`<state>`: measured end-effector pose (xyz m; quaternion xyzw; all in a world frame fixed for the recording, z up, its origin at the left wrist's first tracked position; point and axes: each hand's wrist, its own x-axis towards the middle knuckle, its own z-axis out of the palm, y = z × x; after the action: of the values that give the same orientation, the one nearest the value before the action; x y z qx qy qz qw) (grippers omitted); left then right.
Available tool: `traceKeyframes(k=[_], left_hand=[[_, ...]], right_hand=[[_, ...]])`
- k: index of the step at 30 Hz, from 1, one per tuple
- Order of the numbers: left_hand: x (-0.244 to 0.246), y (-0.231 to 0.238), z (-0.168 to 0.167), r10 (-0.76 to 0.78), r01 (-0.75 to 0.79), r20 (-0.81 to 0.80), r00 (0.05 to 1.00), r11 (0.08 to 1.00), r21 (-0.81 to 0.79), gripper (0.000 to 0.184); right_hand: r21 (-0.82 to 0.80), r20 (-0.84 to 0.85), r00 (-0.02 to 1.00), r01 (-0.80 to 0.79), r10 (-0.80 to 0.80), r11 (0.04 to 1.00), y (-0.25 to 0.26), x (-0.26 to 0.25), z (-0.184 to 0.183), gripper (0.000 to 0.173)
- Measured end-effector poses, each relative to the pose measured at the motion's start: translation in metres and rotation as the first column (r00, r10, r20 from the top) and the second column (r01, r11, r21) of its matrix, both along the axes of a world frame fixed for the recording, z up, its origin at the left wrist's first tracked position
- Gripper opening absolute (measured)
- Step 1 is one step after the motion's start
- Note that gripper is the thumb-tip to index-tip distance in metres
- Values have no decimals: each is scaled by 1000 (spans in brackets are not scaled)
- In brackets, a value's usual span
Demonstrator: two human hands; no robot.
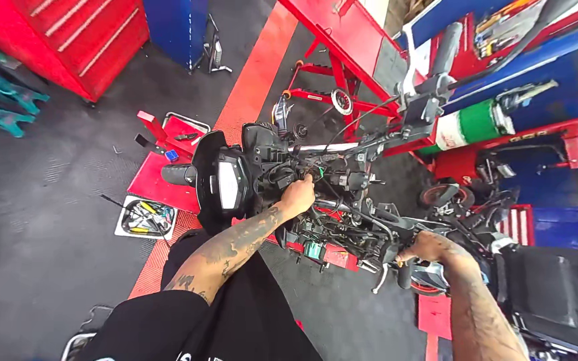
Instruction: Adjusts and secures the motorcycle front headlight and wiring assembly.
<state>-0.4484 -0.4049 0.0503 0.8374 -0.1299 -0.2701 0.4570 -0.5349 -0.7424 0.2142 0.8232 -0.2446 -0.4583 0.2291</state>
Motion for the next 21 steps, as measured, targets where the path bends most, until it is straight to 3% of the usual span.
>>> traceKeyframes(k=[21], left_hand=[[-5, -2, 4, 18, -22, 58, 998, 998, 59, 40]], right_hand=[[52, -5, 1000, 22, -22, 998, 4, -1, 1, 70]])
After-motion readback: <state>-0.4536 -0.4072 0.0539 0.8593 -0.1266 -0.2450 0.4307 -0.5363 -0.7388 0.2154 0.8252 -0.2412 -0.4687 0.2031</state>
